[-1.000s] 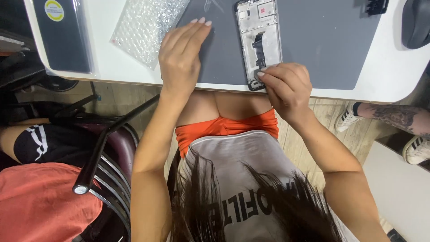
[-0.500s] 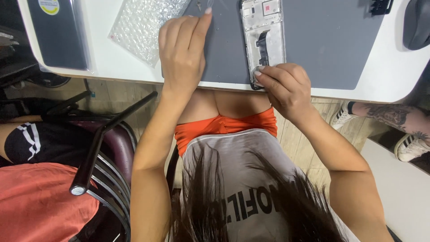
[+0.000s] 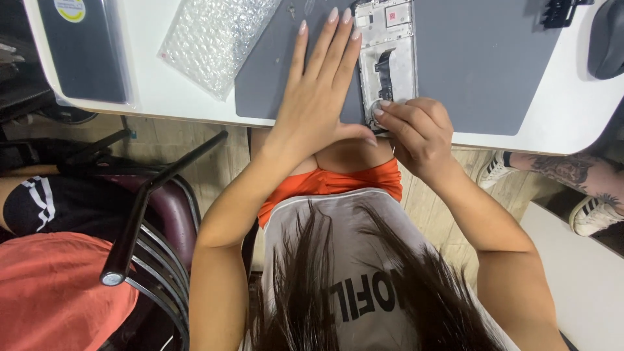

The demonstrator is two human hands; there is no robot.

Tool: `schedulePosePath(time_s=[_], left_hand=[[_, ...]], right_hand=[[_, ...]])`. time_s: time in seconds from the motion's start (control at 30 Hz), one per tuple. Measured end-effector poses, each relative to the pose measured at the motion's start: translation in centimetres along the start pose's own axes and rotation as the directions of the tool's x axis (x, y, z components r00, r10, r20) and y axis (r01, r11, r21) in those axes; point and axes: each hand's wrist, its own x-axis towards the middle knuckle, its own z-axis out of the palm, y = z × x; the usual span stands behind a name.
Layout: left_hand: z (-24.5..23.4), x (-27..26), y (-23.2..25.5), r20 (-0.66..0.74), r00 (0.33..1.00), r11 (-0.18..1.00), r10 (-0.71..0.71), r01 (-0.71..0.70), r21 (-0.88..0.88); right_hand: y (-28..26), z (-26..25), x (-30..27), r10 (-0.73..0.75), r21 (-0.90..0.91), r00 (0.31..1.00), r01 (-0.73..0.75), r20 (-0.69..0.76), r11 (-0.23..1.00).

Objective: The person uses a small plastic spudger to carefully pry and lift a ribbon cable and internal components inside a disassembled smartphone chassis. They repeatedly lift and reposition the cable while holding the phone steady on a gray mat.

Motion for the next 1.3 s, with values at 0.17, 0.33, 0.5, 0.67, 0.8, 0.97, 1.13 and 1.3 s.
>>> schedulePosePath(time_s=[0.17,0.33,0.5,0.67,0.8,0.97,1.13,1.3], left_hand=[[-0.1,0.4,0.4,0.030,0.999,0.999,-0.036,0.035,0.029],[0.1,0.3,0.5,0.006,1.000,0.999,-0.026,0.026,0.028],[0.4,0.3,0.4,-0.010,1.000,0.999,-0.007,0.007,0.031],[0.1,0.3,0.2,0.021,1.000,0.999,-0.019,0.018,0.038],[-0.2,0.3,0.3,0.026,1.000,0.999,-0.002,0.001,0.034],[0.3,0.3,0.2,0.008,1.000,1.000,0.016,-0.016,0.024],[0.5,0.2,0.1,-0.005,1.000,1.000,0.014,-0.014,0.017],[0.3,0.3,0.1,0.005,1.000,1.000,0.019,-0.019,0.022]], right_hand=[[0.4,0.4,-0.1,-0.015,-0.004,1.000,0.015,-0.009,1.000],[0.4,0.5,-0.4,0.009,0.010,1.000,-0.010,0.023,1.000],[0.5,0.5,-0.2,0.014,0.026,0.999,-0.015,0.036,1.000],[0.3,-0.3,0.1,0.022,0.043,0.998,-0.025,0.063,0.999],[0.5,-0.3,-0.2,0.002,0.014,0.996,-0.004,0.090,1.000],[0.6,0.2,0.0,-0.013,-0.027,0.997,0.015,0.072,1.000],[0.2,-0.5,0.2,-0.018,-0.009,0.997,0.019,0.076,1.000],[0.2,0.0,-0.1,-0.051,0.002,0.998,0.051,0.043,0.999]])
